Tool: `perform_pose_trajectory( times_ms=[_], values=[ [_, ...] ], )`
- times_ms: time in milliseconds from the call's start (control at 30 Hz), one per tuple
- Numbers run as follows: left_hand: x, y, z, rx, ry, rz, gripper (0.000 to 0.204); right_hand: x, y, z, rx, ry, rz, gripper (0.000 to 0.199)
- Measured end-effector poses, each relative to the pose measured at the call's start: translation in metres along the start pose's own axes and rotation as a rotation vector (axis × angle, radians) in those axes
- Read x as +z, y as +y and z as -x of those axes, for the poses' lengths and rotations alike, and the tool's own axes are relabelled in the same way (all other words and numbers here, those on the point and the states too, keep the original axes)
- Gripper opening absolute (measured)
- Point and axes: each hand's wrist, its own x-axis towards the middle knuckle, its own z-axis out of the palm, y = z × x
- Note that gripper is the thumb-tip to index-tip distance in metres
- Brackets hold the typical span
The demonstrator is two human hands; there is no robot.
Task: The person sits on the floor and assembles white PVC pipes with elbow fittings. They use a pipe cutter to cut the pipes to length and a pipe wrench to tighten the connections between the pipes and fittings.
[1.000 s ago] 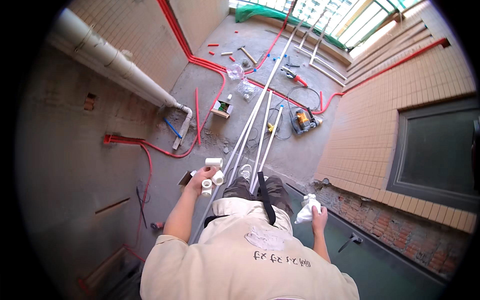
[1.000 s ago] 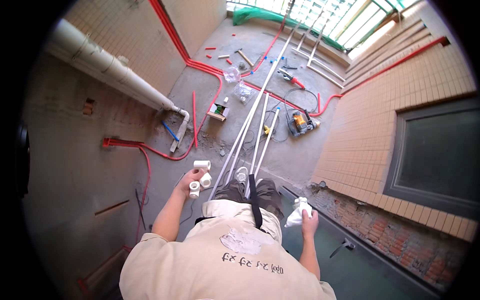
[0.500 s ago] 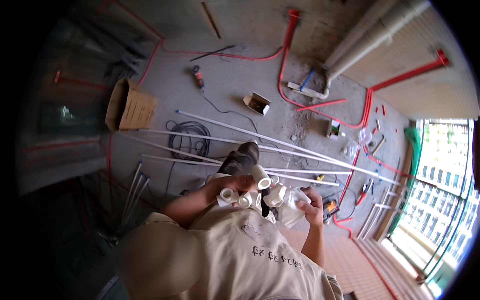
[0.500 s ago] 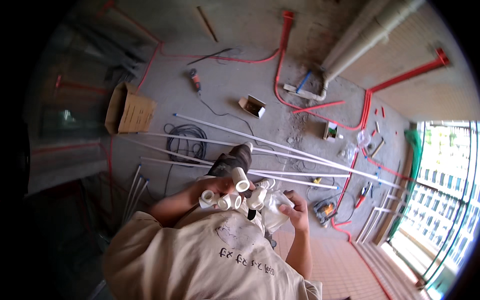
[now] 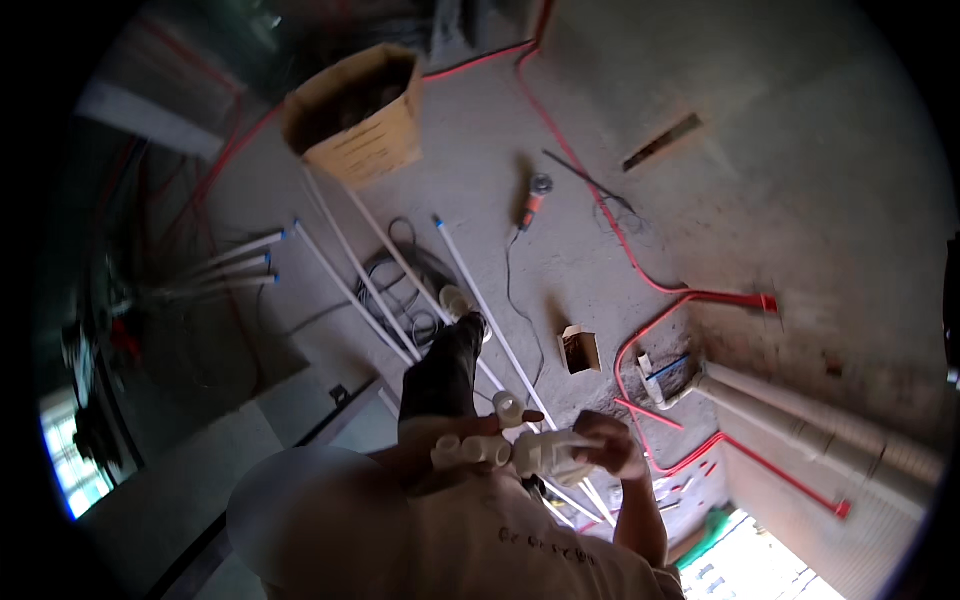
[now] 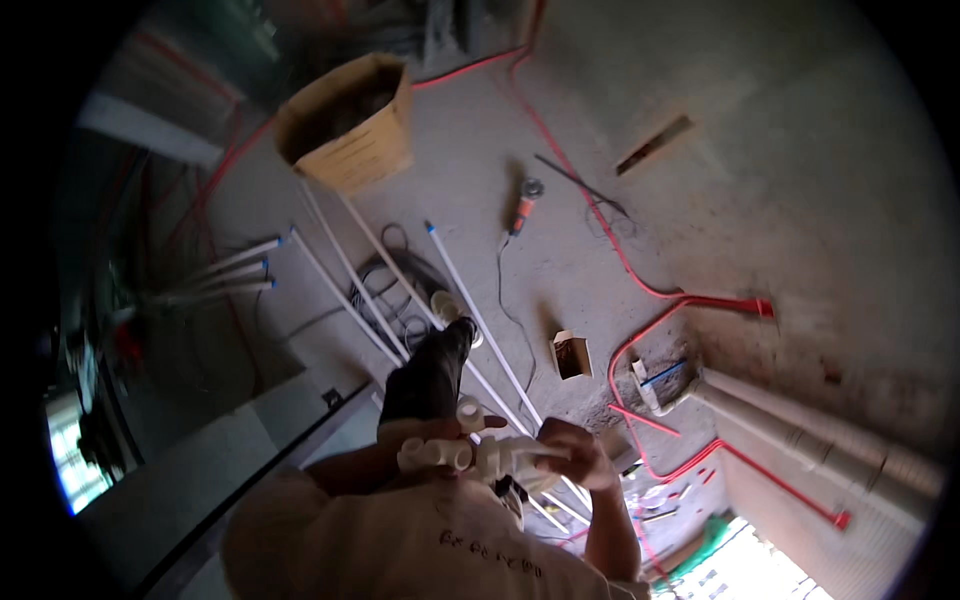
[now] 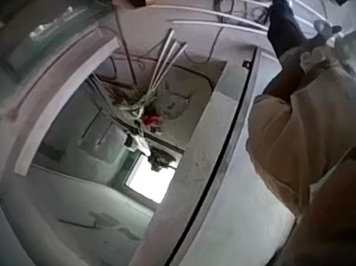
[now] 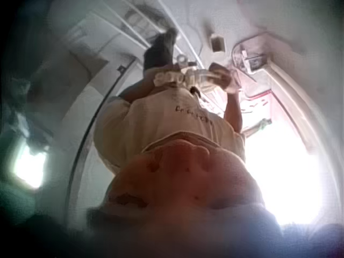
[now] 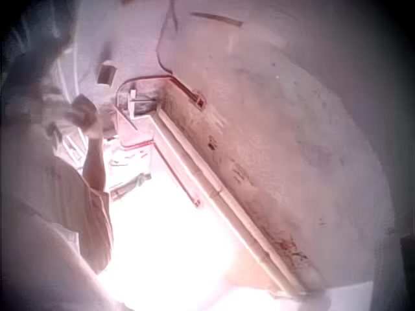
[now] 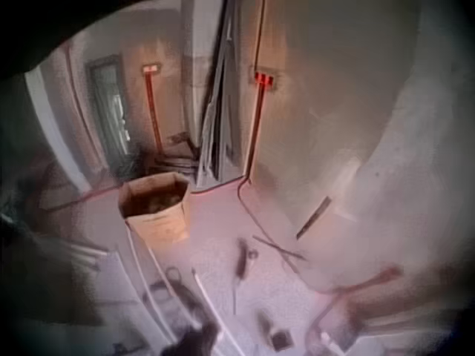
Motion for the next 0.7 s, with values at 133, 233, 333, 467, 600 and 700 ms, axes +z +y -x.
perform_pose_trajectory(
  times_ms=[133, 233, 333, 467, 600, 700],
  values=[
    [0.005, 0.091, 0.032, 0.219, 0.004, 0.124, 0.049, -0.009, -0.068, -0.158, 0.022, -0.164, -0.055, 0.036],
    [0.003, 0.166, 0.063, 0.357, -0.007, 0.179, 0.049, 0.005, -0.09, -0.238, 0.022, 0.048, -0.202, 0.044],
    [0.008, 0.233, 0.075, 0.405, 0.286, 0.047, 0.053, 0.011, -0.111, -0.329, -0.176, 0.107, -0.203, 0.035],
    [0.029, 0.307, 0.083, 0.527, 0.247, 0.068, 0.05, 0.012, -0.116, -0.438, -0.312, 0.126, -0.049, 0.026],
    [-0.015, 0.357, 0.086, 0.657, 0.216, 0.225, 0.047, 0.019, -0.138, -0.561, -0.218, -0.097, 0.002, 0.02],
    [-0.018, 0.423, 0.094, 0.847, 0.278, 0.306, 0.049, 0.019, -0.107, -0.663, -0.062, -0.287, 0.0, 0.023]
  ],
)
